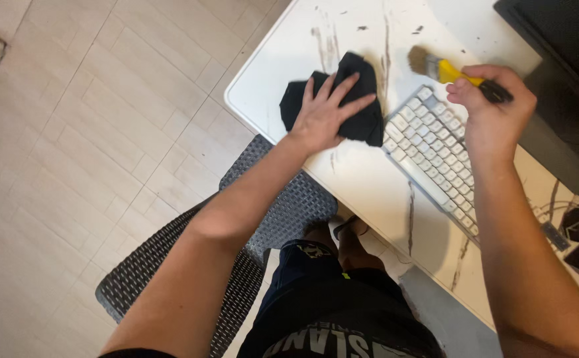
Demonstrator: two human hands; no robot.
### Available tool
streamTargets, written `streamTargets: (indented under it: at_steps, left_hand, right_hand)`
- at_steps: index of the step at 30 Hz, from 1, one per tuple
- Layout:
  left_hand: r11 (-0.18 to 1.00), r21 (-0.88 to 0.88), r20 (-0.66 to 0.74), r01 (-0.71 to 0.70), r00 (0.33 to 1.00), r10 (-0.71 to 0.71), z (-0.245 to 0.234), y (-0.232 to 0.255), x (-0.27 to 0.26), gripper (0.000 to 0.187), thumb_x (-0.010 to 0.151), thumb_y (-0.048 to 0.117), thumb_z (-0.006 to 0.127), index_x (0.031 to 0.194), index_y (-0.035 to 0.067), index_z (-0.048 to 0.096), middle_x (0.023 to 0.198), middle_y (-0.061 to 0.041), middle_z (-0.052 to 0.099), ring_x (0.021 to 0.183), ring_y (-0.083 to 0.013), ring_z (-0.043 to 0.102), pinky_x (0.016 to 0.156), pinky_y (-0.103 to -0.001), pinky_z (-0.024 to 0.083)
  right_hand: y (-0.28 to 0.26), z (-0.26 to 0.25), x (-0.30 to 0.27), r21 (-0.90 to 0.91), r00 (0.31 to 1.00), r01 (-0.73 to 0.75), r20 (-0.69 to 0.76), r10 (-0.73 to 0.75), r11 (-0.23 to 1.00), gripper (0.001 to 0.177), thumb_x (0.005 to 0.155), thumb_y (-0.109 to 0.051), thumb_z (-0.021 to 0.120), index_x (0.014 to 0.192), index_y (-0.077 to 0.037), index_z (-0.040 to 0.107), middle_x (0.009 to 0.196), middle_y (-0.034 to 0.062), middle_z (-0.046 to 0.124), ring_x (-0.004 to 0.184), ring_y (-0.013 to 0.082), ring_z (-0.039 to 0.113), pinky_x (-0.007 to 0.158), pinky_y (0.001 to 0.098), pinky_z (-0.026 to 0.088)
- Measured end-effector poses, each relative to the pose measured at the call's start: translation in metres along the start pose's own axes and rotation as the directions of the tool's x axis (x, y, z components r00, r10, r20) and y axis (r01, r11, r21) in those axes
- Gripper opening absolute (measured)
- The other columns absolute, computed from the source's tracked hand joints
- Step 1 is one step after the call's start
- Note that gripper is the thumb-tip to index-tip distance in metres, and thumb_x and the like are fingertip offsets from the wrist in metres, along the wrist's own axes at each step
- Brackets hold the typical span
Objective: The person uses a small brush to clean the keys of a white keyboard on a white desk. They then use a black cloth to wipe the desk surface around the keyboard.
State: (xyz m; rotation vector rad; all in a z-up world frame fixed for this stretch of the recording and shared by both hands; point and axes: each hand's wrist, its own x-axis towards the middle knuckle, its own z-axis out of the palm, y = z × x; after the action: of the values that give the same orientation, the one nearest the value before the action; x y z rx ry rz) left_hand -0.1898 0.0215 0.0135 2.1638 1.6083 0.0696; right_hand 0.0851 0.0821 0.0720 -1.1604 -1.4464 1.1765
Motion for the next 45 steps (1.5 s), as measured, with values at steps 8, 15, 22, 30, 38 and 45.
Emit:
streamTargets:
  at_steps: [8,15,22,30,38,45]
  left_hand:
    - [0.999,-0.039,-0.151,0.017,0.988,-0.023,-0.002,0.003,0.077,0.104,0.071,0.033,0.092,0.155,0.046,0.032,0.167,-0.005,0.019,0.153,-0.0376,0.023,0.121,-0.073,0.013]
    - [0.989,-0.139,-0.014,-0.056,0.998,0.054,-0.015,-0.010,0.070,0.114,0.073,0.037,0.091,0.159,0.044,0.017,0.170,-0.006,0.008,0.154,-0.0383,0.017,0.125,-0.064,0.006]
    - [0.995,-0.060,0.116,-0.078,0.990,0.085,-0.012,0.003,0.049,0.102,0.081,0.045,0.085,0.158,0.051,0.017,0.171,-0.001,0.001,0.154,-0.0354,0.019,0.127,-0.055,0.009]
    - [0.978,-0.169,0.084,-0.119,0.987,0.134,-0.001,0.000,0.044,0.100,0.083,0.030,0.083,0.158,0.049,0.022,0.172,-0.001,0.006,0.156,-0.0333,0.020,0.128,-0.052,0.014]
    - [0.958,-0.061,0.099,-0.281,0.953,0.286,-0.002,0.048,0.082,0.081,0.085,0.012,0.078,0.152,0.046,0.047,0.170,-0.005,0.010,0.153,-0.0350,0.020,0.124,-0.054,0.018]
    - [0.847,0.006,0.197,-0.532,0.831,0.521,-0.005,0.107,0.154,0.068,0.082,0.002,0.073,0.136,0.043,0.067,0.171,0.002,0.017,0.158,-0.0326,0.016,0.124,-0.058,0.023]
  right_hand:
    - [0.036,-0.075,-0.022,0.305,0.909,0.005,-0.398,0.123,0.952,0.024,0.114,-0.007,0.072,0.123,0.000,0.050,0.113,0.0218,0.071,0.083,0.0308,0.078,0.074,0.0426,0.070]
    - [-0.005,-0.102,-0.038,-0.276,0.956,-0.127,-0.292,0.043,0.953,0.022,0.118,-0.020,0.061,0.125,-0.004,0.049,0.117,0.0131,0.064,0.099,0.0189,0.066,0.090,0.0341,0.059]
    - [-0.032,-0.030,-0.018,-0.898,0.869,-0.131,0.100,0.484,0.421,0.033,0.098,-0.017,0.066,0.130,-0.008,0.065,0.136,0.0152,0.059,0.127,0.0313,0.050,0.109,0.0506,0.037]
    - [-0.032,-0.018,-0.044,-0.899,0.714,-0.270,0.053,0.698,0.344,0.035,0.096,-0.014,0.066,0.131,-0.014,0.068,0.124,0.0097,0.066,0.120,0.0233,0.056,0.113,0.0428,0.044]
    - [0.002,-0.045,-0.069,-0.884,0.873,0.000,0.228,0.432,0.467,0.039,0.083,-0.007,0.073,0.122,-0.004,0.070,0.131,0.0082,0.067,0.120,0.0282,0.056,0.108,0.0412,0.044]
    - [0.018,-0.070,-0.082,-0.896,0.912,0.117,0.268,0.311,0.429,0.055,0.075,0.005,0.067,0.128,-0.006,0.070,0.132,0.0107,0.067,0.121,0.0313,0.059,0.105,0.0421,0.048]
